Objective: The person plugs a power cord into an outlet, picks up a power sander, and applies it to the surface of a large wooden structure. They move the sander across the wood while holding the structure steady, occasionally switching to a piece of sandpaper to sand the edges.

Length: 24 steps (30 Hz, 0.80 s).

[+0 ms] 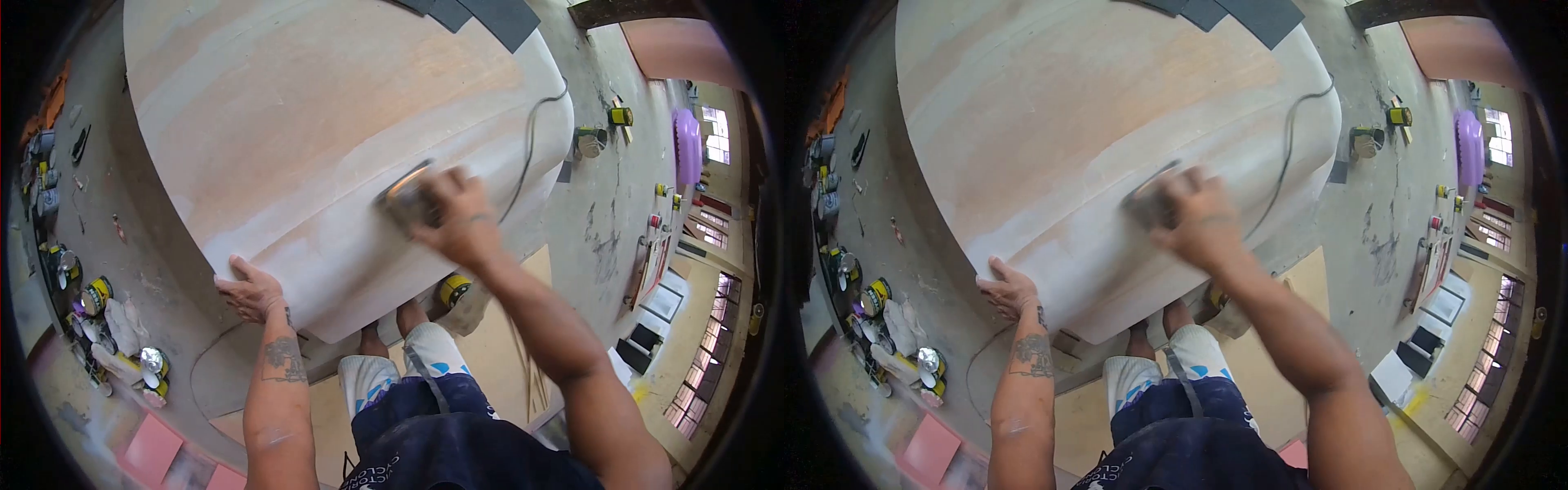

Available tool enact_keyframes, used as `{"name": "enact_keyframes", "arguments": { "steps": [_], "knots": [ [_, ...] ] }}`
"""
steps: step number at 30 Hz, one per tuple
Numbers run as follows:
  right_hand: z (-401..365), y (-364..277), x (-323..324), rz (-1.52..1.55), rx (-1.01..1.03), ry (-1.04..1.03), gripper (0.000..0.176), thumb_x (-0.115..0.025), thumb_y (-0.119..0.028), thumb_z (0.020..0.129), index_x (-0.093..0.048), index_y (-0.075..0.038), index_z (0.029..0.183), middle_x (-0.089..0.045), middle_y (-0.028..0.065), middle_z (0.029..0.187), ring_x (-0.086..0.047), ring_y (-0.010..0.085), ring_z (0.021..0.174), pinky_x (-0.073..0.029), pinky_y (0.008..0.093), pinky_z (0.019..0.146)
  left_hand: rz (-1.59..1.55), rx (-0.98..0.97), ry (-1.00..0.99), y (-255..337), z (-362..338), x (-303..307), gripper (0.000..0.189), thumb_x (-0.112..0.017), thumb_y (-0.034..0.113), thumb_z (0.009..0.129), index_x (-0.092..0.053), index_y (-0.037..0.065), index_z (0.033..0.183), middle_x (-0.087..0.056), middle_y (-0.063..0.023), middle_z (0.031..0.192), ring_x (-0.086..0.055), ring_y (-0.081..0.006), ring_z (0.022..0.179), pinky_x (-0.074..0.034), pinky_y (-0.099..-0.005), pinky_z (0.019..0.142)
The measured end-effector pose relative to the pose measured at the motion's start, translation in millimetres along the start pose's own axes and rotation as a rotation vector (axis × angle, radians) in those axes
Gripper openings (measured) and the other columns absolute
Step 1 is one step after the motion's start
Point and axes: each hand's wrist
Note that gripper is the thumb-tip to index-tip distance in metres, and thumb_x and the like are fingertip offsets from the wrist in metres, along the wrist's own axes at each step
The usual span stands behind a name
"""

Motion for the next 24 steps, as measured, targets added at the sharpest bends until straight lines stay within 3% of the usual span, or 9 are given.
{"name": "enact_keyframes", "arguments": {
  "steps": [1,4,7,12,16,20,24],
  "knots": [
    [7,23,6,0.052,0.006,0.148,0.071,-0.093,-0.017,0.067,-0.065,-0.013,0.132,-0.062,0.0176,0.123,-0.062,0.0402,0.113,-0.058,0.0472,0.096,-0.007,0.000,-0.010,0,1,1,0.081,-0.041,0.068,0.103,-0.046,0.001,0.147,-0.060,-0.0238,0.138,-0.059,-0.0425,0.127,-0.048,-0.0560,0.101],
    [30,62,32,0.178,-0.222,0.292,0.065,-0.081,-0.022,0.069,-0.065,-0.007,0.130,-0.060,0.0200,0.115,-0.066,0.0389,0.104,-0.058,0.0468,0.092,-0.014,0.008,-0.019,-2,2,-2,0.082,-0.040,0.069,0.103,-0.046,0.000,0.147,-0.060,-0.0237,0.139,-0.060,-0.0426,0.126,-0.048,-0.0560,0.100],
    [34,58,33,0.145,-0.237,0.295,0.066,-0.079,-0.026,0.069,-0.065,-0.005,0.129,-0.060,0.0207,0.114,-0.065,0.0390,0.104,-0.058,0.0470,0.090,-0.024,-0.007,0.000,-2,2,-4,0.080,-0.042,0.067,0.103,-0.046,0.001,0.147,-0.059,-0.0236,0.139,-0.060,-0.0426,0.126,-0.049,-0.0550,0.100],
    [-8,-42,-20,0.081,-0.024,0.088,0.066,-0.089,-0.027,0.072,-0.064,-0.019,0.133,-0.058,0.0193,0.132,-0.056,0.0425,0.119,-0.055,0.0534,0.098,-0.014,-0.006,0.007,-1,1,-4,0.079,-0.042,0.066,0.103,-0.047,0.002,0.148,-0.058,-0.0230,0.138,-0.060,-0.0412,0.126,-0.049,-0.0542,0.101],
    [-31,-123,-54,0.133,0.156,-0.088,0.058,-0.082,-0.022,0.080,-0.063,-0.020,0.135,-0.056,0.0192,0.136,-0.054,0.0449,0.126,-0.057,0.0518,0.099,-0.018,0.014,-0.005,-1,1,-5,0.079,-0.041,0.067,0.103,-0.045,0.003,0.149,-0.058,-0.0225,0.139,-0.059,-0.0414,0.128,-0.049,-0.0550,0.103],
    [-29,-126,-58,0.195,0.219,-0.095,0.049,-0.075,-0.021,0.085,-0.064,-0.020,0.133,-0.057,0.0194,0.135,-0.055,0.0443,0.125,-0.057,0.0515,0.100,-0.026,0.037,-0.077,6,-3,7,0.079,-0.040,0.067,0.103,-0.044,0.004,0.151,-0.058,-0.0218,0.140,-0.059,-0.0421,0.129,-0.047,-0.0560,0.105],
    [-8,-62,-10,0.120,-0.048,-0.014,0.061,-0.080,-0.026,0.081,-0.060,-0.021,0.138,-0.055,0.0180,0.138,-0.052,0.0404,0.132,-0.056,0.0533,0.101,-0.027,0.024,-0.094,0,0,5,0.081,-0.038,0.069,0.103,-0.044,0.005,0.152,-0.058,-0.0208,0.140,-0.058,-0.0423,0.129,-0.047,-0.0559,0.105]
  ]
}}
Point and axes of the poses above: each hand's wrist, its own z-axis towards the middle knuckle, its own x-axis out of the back of the hand, y = z × x
